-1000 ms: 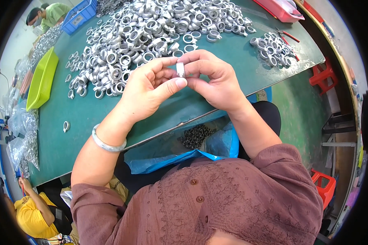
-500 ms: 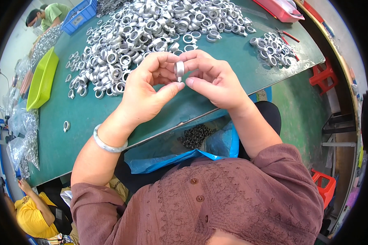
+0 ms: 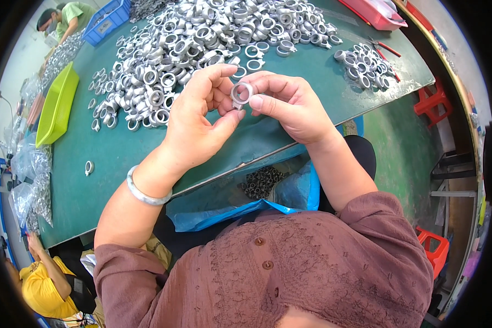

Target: The person picks up metal rings and inserts smaller black components into them by hand on a workstation.

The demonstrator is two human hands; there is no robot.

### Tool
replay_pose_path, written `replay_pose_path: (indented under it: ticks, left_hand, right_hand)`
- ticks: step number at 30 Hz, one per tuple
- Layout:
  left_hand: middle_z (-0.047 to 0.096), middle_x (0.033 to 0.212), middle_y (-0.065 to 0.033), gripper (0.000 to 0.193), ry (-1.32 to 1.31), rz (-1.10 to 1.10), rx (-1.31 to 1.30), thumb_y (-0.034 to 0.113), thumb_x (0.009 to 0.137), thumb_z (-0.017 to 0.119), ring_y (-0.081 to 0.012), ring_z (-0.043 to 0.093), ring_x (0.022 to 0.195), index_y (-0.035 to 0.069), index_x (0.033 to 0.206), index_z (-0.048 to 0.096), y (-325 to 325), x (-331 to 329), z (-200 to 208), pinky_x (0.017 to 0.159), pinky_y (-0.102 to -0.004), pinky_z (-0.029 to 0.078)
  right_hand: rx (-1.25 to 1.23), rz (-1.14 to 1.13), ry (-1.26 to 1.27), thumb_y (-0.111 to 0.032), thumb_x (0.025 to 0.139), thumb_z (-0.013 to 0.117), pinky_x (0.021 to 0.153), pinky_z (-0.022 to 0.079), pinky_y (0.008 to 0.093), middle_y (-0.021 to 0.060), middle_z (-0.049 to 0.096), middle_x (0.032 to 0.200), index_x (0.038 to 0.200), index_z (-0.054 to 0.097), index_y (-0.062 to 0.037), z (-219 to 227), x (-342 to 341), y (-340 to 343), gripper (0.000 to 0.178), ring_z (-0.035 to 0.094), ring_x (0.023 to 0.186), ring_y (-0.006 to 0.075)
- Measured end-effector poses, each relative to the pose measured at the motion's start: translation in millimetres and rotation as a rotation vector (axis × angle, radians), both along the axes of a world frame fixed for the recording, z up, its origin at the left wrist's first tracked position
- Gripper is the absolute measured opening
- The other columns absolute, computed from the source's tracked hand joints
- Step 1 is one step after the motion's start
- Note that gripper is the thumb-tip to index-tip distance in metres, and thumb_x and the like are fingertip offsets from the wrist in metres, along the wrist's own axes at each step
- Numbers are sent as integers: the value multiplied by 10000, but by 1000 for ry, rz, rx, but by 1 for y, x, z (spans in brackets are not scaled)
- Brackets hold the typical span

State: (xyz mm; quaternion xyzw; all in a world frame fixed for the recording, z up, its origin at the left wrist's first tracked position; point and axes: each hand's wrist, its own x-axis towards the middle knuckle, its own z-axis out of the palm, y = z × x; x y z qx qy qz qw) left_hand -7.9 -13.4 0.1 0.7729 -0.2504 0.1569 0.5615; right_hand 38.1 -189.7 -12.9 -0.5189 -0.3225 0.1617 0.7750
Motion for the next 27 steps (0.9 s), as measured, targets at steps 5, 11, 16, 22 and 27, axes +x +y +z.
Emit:
replay_pose_path:
  ticks: [5,11,16,22,27]
  left_hand:
    - [522,900,-54,550,36,12,-27,-93,705,627,-93,541,729,15,1209,435,0,-1,1,661,-213,479]
    - [518,912,-55,565,78,12,-37,-84,713,630,-94,548,761,4,1231,421,1,-1,2,680,-213,476]
    - [502,944,-58,568,109,7,-67,-77,721,634,-97,546,778,2,1243,423,1,0,1,703,-214,475]
    - [489,956,-55,499,81,16,-33,-88,726,629,-98,542,800,-18,1196,476,1,0,1,706,-212,482]
    - [479,989,-55,446,78,-25,-60,-101,729,616,-101,546,817,-29,1156,510,2,1,0,725,-211,490]
  right_hand:
    - [-63,-13,31,-120,833,607,674,414,204,-7,609,872,932,628,-13,0,0,0,147,503,747,51]
    - [-77,-8,46,-145,841,604,670,418,205,-13,610,871,933,629,-27,0,0,0,152,510,750,47]
    - [-89,-14,58,-151,842,602,669,424,207,-13,613,876,938,630,-28,-1,1,-1,158,520,760,46]
    - [-103,-18,60,-148,846,593,664,430,208,-8,619,887,968,631,-23,-1,1,-1,179,525,761,47]
    - [-104,-20,63,-148,848,589,659,430,205,-7,621,887,975,631,-21,-3,2,-1,184,521,748,45]
